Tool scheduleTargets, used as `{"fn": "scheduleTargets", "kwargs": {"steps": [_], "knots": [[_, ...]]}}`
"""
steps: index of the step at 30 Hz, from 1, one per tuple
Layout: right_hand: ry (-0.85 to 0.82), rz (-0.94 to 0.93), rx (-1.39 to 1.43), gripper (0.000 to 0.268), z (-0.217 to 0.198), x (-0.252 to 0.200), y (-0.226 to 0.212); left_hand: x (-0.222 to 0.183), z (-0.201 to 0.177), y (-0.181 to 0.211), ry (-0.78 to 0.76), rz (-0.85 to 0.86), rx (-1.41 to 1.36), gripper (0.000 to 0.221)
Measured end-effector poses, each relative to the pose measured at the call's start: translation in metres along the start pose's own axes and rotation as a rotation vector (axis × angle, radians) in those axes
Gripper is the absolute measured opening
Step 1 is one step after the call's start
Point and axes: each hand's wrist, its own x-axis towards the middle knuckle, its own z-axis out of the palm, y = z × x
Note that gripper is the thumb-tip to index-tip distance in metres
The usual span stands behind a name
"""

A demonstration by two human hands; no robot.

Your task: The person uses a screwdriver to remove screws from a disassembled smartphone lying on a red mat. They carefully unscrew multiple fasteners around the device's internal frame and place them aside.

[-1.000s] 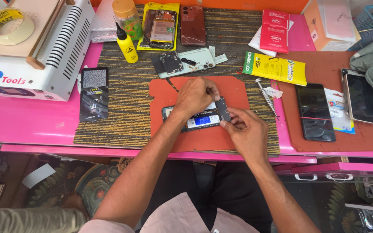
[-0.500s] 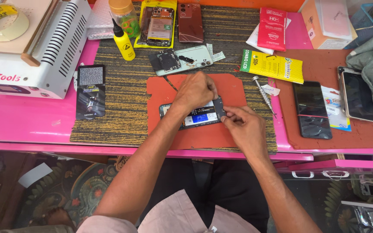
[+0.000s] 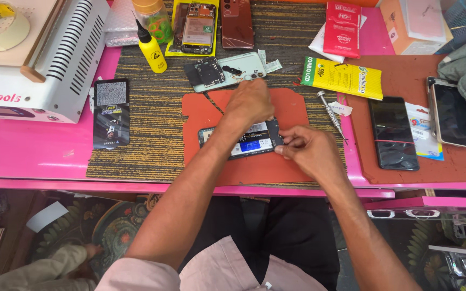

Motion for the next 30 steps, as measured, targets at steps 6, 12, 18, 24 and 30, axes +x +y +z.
{"fn": "scheduleTargets", "kwargs": {"steps": [6, 12, 18, 24, 30], "knots": [[0.138, -0.232, -0.213, 0.04, 0.003, 0.013, 0.0, 0.011, 0.001, 0.003, -0.073, 0.01, 0.09, 0.026], [0.008, -0.314, 0.054, 0.035, -0.006, 0.006, 0.012, 0.001, 0.0, -0.004, -0.011, 0.131, 0.042, 0.009], [-0.048, -0.063, -0.099, 0.036, -0.011, 0.017, 0.005, 0.005, -0.002, 0.0, -0.06, 0.105, 0.032, 0.011], [0.02, -0.224, -0.141, 0.036, -0.008, 0.018, 0.004, 0.01, 0.002, -0.005, -0.085, 0.098, 0.067, 0.013], [0.011, -0.106, 0.292, 0.025, -0.011, 0.006, 0.011, -0.003, 0.0, -0.025, -0.06, 0.153, -0.155, 0.013]]}}
